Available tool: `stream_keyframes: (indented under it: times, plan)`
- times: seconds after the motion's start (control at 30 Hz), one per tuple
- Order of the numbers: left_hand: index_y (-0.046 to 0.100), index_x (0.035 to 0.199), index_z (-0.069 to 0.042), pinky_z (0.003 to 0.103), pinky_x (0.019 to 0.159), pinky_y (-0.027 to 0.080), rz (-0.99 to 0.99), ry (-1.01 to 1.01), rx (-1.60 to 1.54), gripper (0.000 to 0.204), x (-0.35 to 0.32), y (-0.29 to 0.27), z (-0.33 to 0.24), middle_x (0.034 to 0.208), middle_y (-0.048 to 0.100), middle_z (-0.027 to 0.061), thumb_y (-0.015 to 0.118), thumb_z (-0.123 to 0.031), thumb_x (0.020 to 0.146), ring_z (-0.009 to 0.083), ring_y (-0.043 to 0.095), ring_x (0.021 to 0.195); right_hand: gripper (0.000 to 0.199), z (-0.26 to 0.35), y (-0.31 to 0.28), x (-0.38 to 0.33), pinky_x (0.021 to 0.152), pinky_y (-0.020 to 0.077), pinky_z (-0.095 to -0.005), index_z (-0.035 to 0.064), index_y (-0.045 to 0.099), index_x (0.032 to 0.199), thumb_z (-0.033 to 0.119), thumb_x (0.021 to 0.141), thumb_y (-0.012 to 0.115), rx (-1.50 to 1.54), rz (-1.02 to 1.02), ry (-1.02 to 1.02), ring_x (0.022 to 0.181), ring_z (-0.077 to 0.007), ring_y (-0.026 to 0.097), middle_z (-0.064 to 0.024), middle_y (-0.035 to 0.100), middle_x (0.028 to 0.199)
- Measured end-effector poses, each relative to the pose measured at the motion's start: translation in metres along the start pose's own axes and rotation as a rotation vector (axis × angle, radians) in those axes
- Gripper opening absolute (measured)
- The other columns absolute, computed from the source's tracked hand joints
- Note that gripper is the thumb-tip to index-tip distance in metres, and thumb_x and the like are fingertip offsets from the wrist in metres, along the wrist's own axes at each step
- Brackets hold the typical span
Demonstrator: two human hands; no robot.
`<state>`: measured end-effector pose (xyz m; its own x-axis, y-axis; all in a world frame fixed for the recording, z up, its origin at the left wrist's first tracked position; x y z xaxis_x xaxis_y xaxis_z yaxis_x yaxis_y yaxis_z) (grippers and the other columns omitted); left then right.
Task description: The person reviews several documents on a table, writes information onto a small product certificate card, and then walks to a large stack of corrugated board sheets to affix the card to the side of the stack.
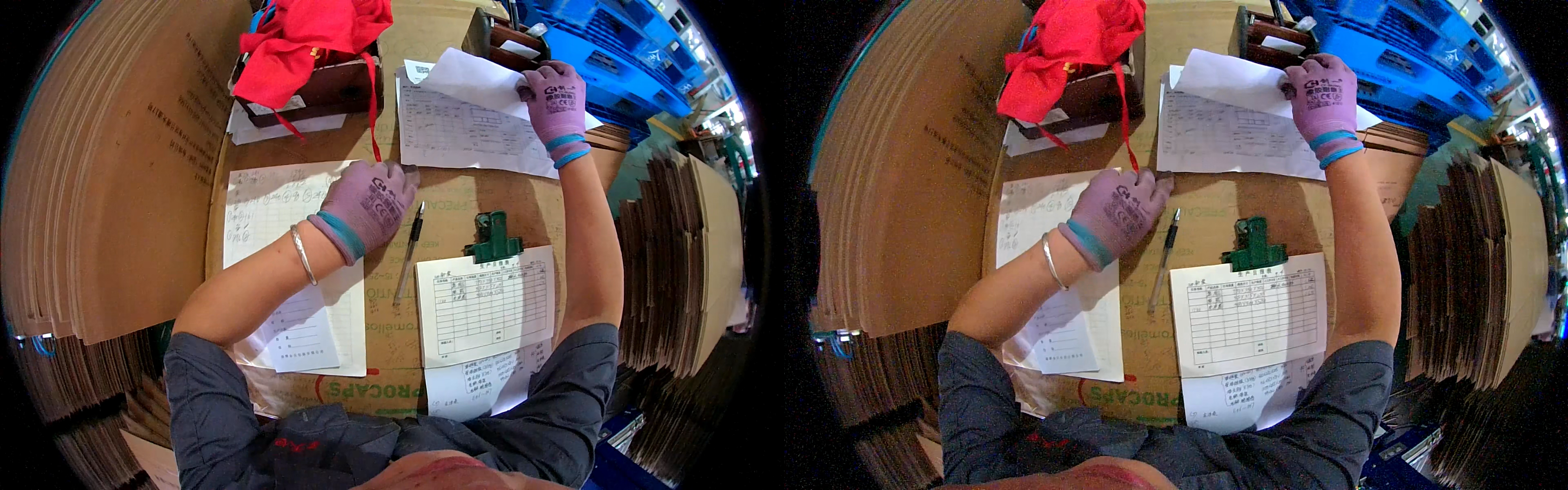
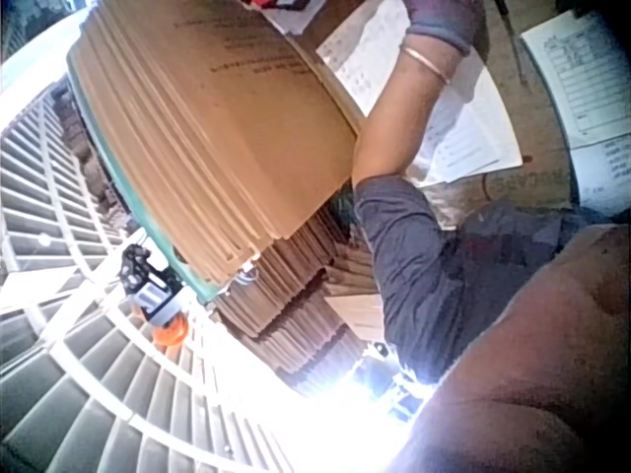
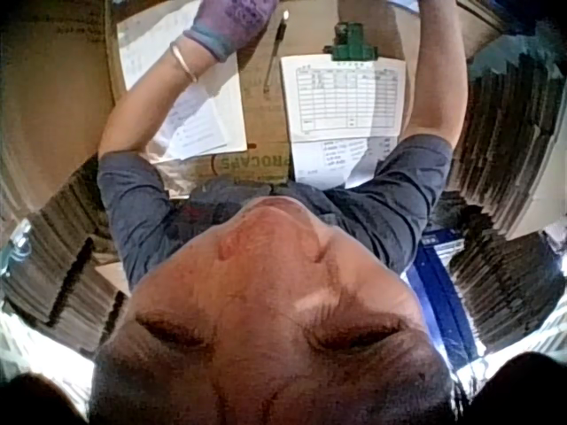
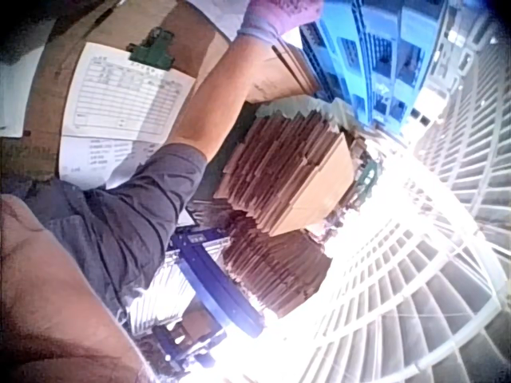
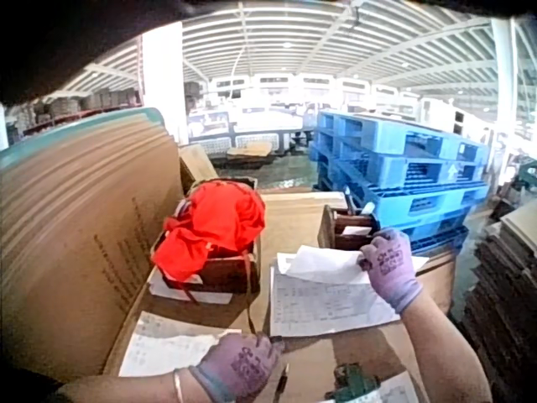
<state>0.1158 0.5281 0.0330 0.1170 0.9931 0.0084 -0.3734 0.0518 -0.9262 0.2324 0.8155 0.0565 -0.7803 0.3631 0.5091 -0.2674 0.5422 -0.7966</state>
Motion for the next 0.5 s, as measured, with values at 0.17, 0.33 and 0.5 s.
stream_keyframes:
  times: [0.17, 0.33, 0.5]
  plan:
    - [0.058, 0.124, -0.002, 0.033, 0.062, 0.051, 0.046, -0.005, -0.007, 0.043, -0.005, -0.01, -0.007, 0.102, 0.066, 0.0122, 0.056, -0.018, 0.085, 0.0195, 0.066, 0.076, 0.024, 0.003, -0.001, 0.001, 0.094, 0.0457, -0.0408, 0.0204, 0.072, 0.104, 0.028, 0.081, 0.071, -0.033, 0.04, 0.03, 0.115, -0.0257, 0.056, -0.0033, 0.07, 0.108]
    - [0.057, 0.125, -0.002, 0.032, 0.06, 0.052, -0.017, -0.008, -0.014, 0.044, -0.008, -0.024, -0.012, 0.114, 0.066, 0.0162, 0.056, -0.019, 0.085, 0.0184, 0.066, 0.077, 0.026, -0.001, -0.001, 0.004, 0.095, 0.045, -0.0416, 0.0214, 0.072, 0.106, 0.029, 0.082, 0.07, -0.029, 0.056, 0.031, 0.117, -0.0259, 0.055, -0.003, 0.07, 0.109]
    - [0.057, 0.128, -0.005, 0.032, 0.059, 0.051, -0.149, 0.018, -0.015, 0.045, -0.007, -0.022, -0.012, 0.118, 0.064, 0.0167, 0.055, -0.019, 0.085, 0.0178, 0.063, 0.074, 0.027, -0.001, -0.003, 0.003, 0.095, 0.0452, -0.0407, 0.0207, 0.072, 0.107, 0.028, 0.082, 0.07, -0.015, 0.061, 0.029, 0.116, -0.0262, 0.056, -0.0033, 0.07, 0.11]
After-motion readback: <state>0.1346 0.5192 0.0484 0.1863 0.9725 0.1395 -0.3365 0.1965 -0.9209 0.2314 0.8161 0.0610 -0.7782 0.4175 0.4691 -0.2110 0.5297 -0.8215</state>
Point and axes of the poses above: each hand's wrist, its own x-axis towards the middle knuckle, its own y-axis out of the palm, z = x × y, the point moved 2 cm from there along x, towards the middle knuckle
